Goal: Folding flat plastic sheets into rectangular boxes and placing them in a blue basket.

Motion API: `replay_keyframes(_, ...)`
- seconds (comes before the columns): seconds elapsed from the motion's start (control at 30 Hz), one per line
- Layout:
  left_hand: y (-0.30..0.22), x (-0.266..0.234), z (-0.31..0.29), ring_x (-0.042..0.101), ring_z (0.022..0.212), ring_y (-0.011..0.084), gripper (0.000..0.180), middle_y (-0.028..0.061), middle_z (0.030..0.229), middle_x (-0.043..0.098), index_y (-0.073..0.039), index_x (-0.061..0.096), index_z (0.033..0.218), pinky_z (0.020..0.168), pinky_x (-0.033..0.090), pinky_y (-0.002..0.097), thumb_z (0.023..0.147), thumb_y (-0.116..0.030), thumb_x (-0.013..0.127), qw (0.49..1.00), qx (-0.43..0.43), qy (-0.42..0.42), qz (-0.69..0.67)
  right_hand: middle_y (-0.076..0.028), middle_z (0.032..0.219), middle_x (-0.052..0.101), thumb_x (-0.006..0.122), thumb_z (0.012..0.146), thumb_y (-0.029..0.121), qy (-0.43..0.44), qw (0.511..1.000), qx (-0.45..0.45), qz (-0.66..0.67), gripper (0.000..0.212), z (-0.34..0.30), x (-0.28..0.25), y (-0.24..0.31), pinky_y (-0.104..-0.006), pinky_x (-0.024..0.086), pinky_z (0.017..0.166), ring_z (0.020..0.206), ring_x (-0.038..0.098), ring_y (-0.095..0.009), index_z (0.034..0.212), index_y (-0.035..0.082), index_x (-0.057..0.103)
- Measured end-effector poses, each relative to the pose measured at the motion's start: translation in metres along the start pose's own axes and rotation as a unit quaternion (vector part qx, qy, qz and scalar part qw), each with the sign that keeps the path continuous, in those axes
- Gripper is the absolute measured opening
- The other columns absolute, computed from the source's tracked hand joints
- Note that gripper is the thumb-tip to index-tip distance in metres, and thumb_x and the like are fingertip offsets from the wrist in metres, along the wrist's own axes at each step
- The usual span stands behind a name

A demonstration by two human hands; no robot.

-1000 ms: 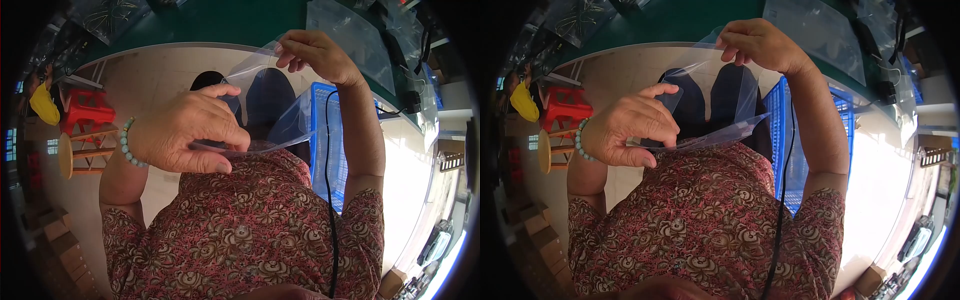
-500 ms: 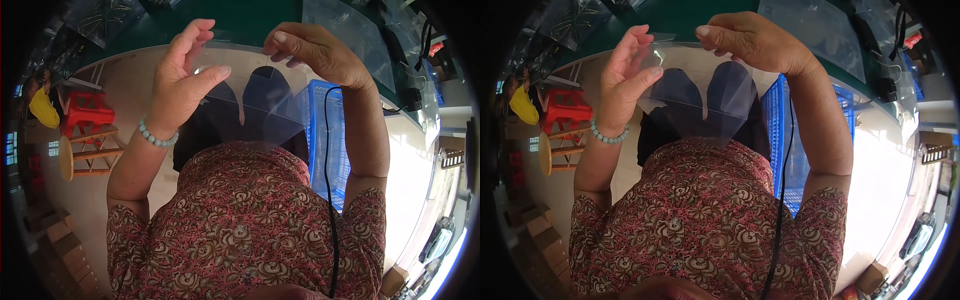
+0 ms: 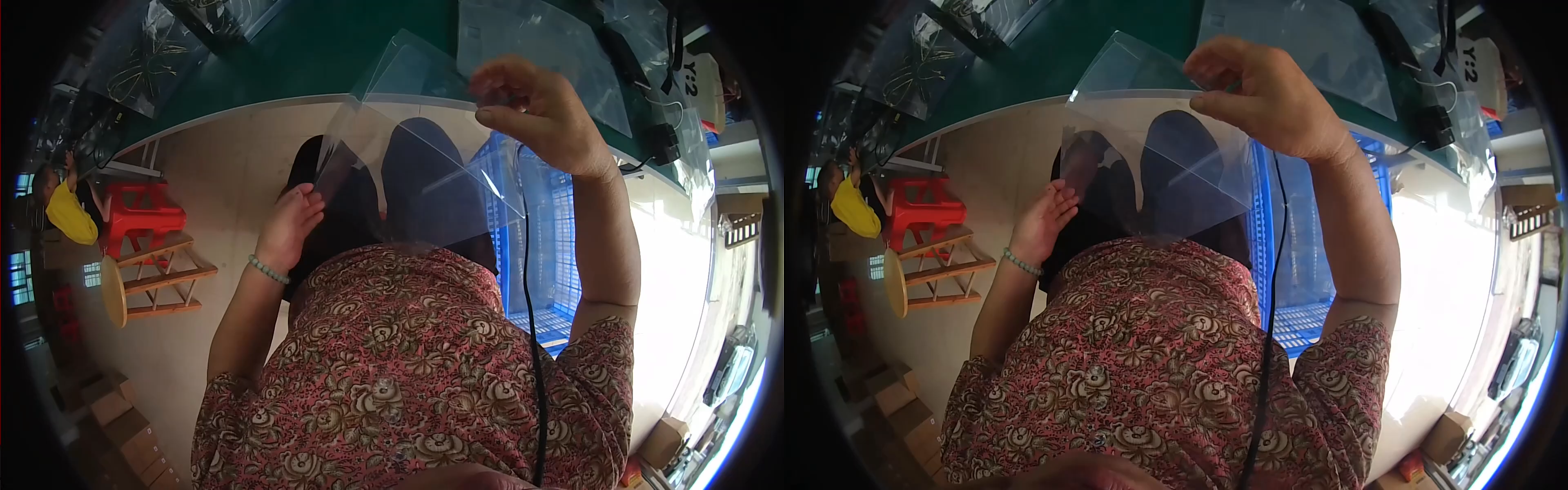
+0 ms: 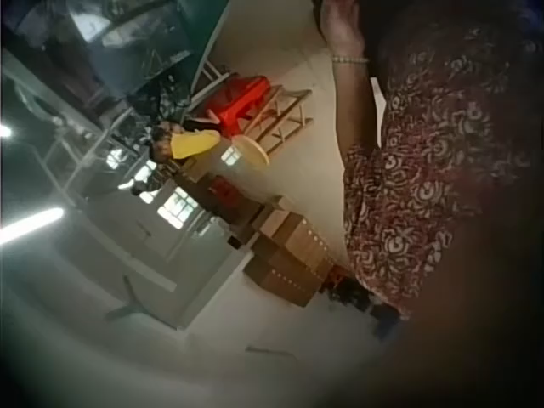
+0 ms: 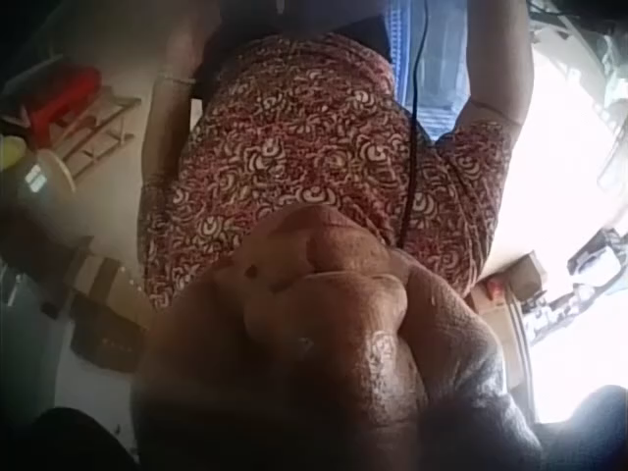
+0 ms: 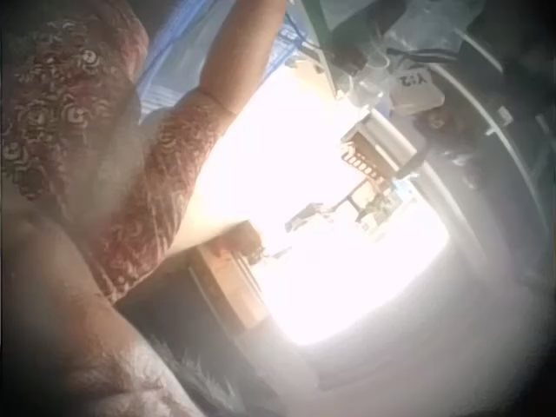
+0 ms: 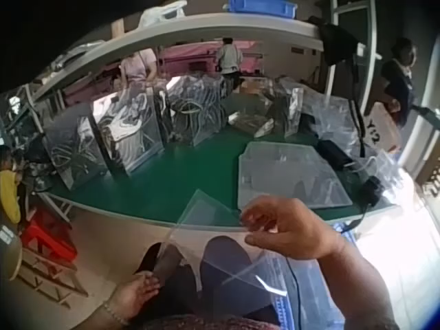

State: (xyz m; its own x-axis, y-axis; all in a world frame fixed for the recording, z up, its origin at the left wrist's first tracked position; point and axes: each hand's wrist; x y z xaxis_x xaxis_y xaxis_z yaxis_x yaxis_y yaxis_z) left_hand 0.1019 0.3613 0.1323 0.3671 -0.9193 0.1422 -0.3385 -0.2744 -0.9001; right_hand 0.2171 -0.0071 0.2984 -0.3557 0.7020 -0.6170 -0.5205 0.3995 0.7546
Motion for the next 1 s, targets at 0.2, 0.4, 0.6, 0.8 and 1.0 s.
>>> replay_keyframes(0.2,-0.007,0.006,-0.020,0.067,0.109,0.0385,0.024,0.0250,0.114,0.068,0.000,0.064,0.115,0.098,0.051,0.0502,0.097,-0.014,0.058,0.786,-0.119,0.538,-0.279,-0.012,0.111,0.070,0.064,0.087,-0.003,-0.092,0.959,0.016,0.267,0.032,-0.002,-0.015,0.004,-0.0304,0.053,0.091,0.098,0.067,-0.017,0.119,-0.001,0.064)
replay_keyframes(0.4,-0.065,0.083,-0.022,0.070,0.097,0.0370,0.042,0.0304,0.111,0.067,0.001,0.052,0.134,0.087,0.056,0.0450,0.095,-0.015,0.059,0.691,-0.139,0.686,-0.181,-0.010,0.112,0.069,0.057,0.087,-0.013,-0.073,0.962,-0.057,0.257,0.033,0.002,0.007,0.011,-0.0301,0.050,0.092,0.104,0.064,-0.016,0.116,0.001,0.063)
replay_keyframes(0.6,-0.091,0.160,-0.024,0.062,0.096,0.0095,0.045,0.0056,0.107,0.067,-0.003,0.052,0.140,0.084,0.053,0.0280,0.096,0.000,0.059,0.875,0.286,0.387,-0.056,-0.008,0.114,0.068,0.060,0.084,-0.016,-0.129,0.979,-0.107,0.116,0.028,0.025,0.053,0.039,-0.0280,0.049,0.092,0.103,0.063,-0.015,0.105,0.002,0.067)
replay_keyframes(0.8,-0.104,0.161,-0.024,0.062,0.086,0.0065,0.021,0.0009,0.095,0.068,-0.002,0.067,0.111,0.074,0.051,0.0253,0.091,-0.005,0.068,0.903,0.332,0.271,-0.032,-0.008,0.101,0.066,0.064,0.082,-0.015,-0.209,0.969,-0.135,0.007,0.024,0.029,0.062,0.037,-0.0263,0.049,0.081,0.089,0.061,-0.015,0.099,0.001,0.067)
replay_keyframes(1.0,-0.100,0.160,-0.025,0.063,0.092,0.0065,0.021,0.0000,0.097,0.068,-0.003,0.066,0.110,0.082,0.053,0.0248,0.092,-0.011,0.072,0.886,0.397,0.238,0.019,-0.009,0.092,0.063,0.064,0.081,-0.014,-0.216,0.964,-0.152,-0.016,0.020,0.027,0.064,0.041,-0.0269,0.048,0.077,0.084,0.060,-0.019,0.095,0.000,0.065)
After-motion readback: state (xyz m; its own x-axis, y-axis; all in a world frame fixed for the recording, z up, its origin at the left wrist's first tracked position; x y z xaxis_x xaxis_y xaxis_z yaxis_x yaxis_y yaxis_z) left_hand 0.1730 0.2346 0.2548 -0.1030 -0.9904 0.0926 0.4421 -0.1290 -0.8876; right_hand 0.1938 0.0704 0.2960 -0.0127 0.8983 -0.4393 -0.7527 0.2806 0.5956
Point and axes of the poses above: each hand's wrist, its own z-axis towards the middle knuckle, its own x-axis out of the palm, y = z × x
